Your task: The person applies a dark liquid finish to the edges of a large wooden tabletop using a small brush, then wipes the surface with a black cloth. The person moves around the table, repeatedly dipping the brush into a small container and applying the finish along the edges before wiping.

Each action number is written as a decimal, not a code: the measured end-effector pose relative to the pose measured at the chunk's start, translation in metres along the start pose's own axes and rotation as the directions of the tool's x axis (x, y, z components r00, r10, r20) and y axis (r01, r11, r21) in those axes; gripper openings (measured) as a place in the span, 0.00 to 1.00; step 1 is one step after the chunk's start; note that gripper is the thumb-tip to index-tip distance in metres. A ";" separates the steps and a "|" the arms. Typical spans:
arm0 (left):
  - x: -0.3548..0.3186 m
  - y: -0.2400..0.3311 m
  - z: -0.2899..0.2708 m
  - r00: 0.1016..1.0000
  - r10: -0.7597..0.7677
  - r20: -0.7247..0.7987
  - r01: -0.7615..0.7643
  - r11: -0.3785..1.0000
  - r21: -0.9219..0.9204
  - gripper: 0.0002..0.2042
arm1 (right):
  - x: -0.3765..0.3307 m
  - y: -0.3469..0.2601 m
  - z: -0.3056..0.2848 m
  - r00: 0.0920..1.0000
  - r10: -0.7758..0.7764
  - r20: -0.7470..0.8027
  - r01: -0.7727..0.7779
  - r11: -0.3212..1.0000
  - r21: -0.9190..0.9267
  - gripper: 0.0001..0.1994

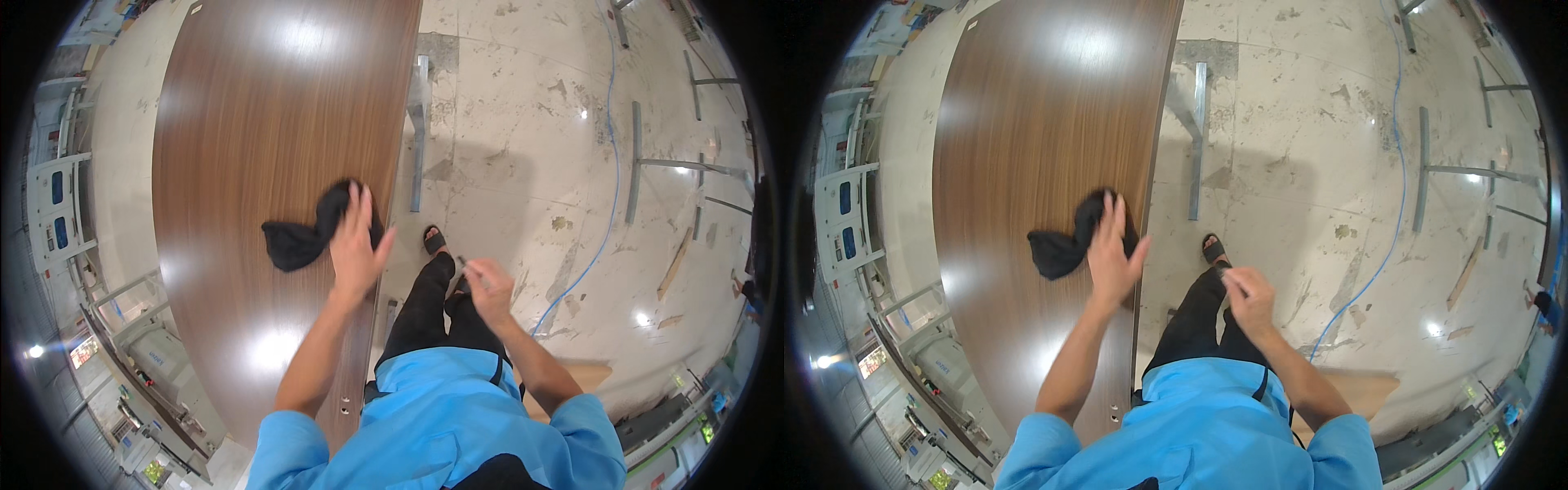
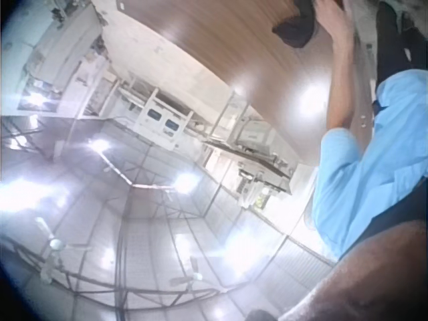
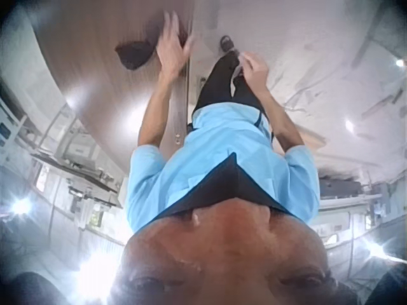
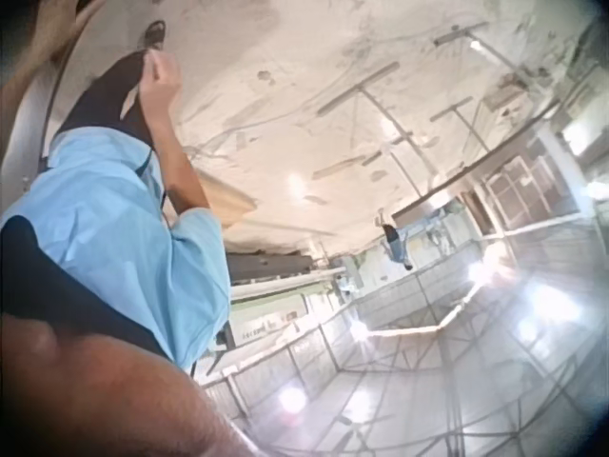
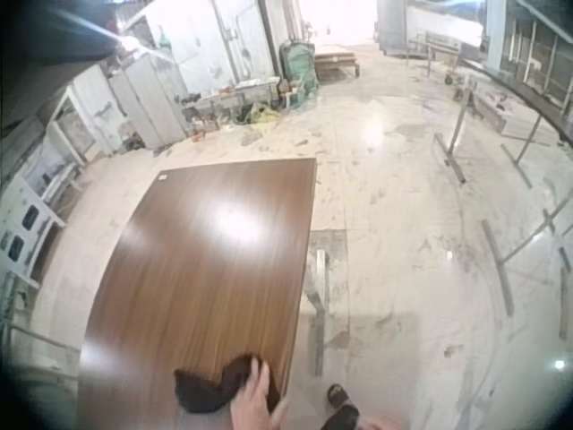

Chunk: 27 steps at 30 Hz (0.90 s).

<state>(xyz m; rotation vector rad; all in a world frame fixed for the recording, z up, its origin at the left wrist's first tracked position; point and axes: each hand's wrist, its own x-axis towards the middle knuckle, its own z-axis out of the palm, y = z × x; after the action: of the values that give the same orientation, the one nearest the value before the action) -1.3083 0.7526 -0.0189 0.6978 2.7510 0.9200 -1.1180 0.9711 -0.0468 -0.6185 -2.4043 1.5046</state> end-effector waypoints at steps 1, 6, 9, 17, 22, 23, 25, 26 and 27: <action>0.033 -0.002 0.004 0.998 0.036 -0.043 -0.034 0.998 0.048 0.43 | 0.014 0.005 -0.011 1.000 0.016 -0.016 -0.016 1.000 -0.005 0.06; 0.204 -0.006 0.019 0.953 0.243 -0.181 -0.181 0.936 0.303 0.36 | 0.115 0.004 -0.020 0.992 0.032 -0.121 -0.030 0.999 0.012 0.07; 0.278 -0.020 0.008 0.966 0.085 -0.244 -0.011 0.957 0.289 0.29 | 0.198 -0.011 0.003 0.983 -0.055 -0.176 0.065 0.996 0.055 0.07; 0.311 -0.064 -0.014 0.933 0.058 -0.354 0.098 0.908 0.407 0.28 | 0.479 -0.031 0.078 0.809 -0.408 -0.423 0.406 0.908 -0.100 0.06; 0.311 -0.054 -0.019 0.956 -0.032 -0.293 0.132 0.935 0.328 0.28 | 0.509 -0.024 0.100 0.731 -0.546 -0.409 0.543 0.829 -0.136 0.07; 0.311 -0.053 -0.020 0.953 0.012 -0.303 0.098 0.932 0.348 0.28 | 0.497 -0.021 0.102 0.717 -0.576 -0.394 0.568 0.809 -0.149 0.08; 0.310 -0.054 -0.021 0.946 0.048 -0.320 0.078 0.926 0.370 0.28 | 0.457 -0.011 0.101 0.719 -0.608 -0.337 0.596 0.789 -0.150 0.09; 0.309 -0.055 -0.020 0.940 0.078 -0.332 0.058 0.923 0.380 0.28 | 0.431 -0.009 0.101 0.703 -0.648 -0.292 0.639 0.756 -0.142 0.10; 0.308 -0.056 -0.020 0.940 0.076 -0.334 0.061 0.923 0.381 0.28 | 0.402 -0.009 0.097 0.717 -0.664 -0.210 0.652 0.746 -0.134 0.12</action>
<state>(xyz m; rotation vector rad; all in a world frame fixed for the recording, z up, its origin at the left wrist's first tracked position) -1.6065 0.8496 -0.0376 0.6548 3.2964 0.5375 -1.5147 1.0793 -0.0909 0.0755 -2.1236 0.9854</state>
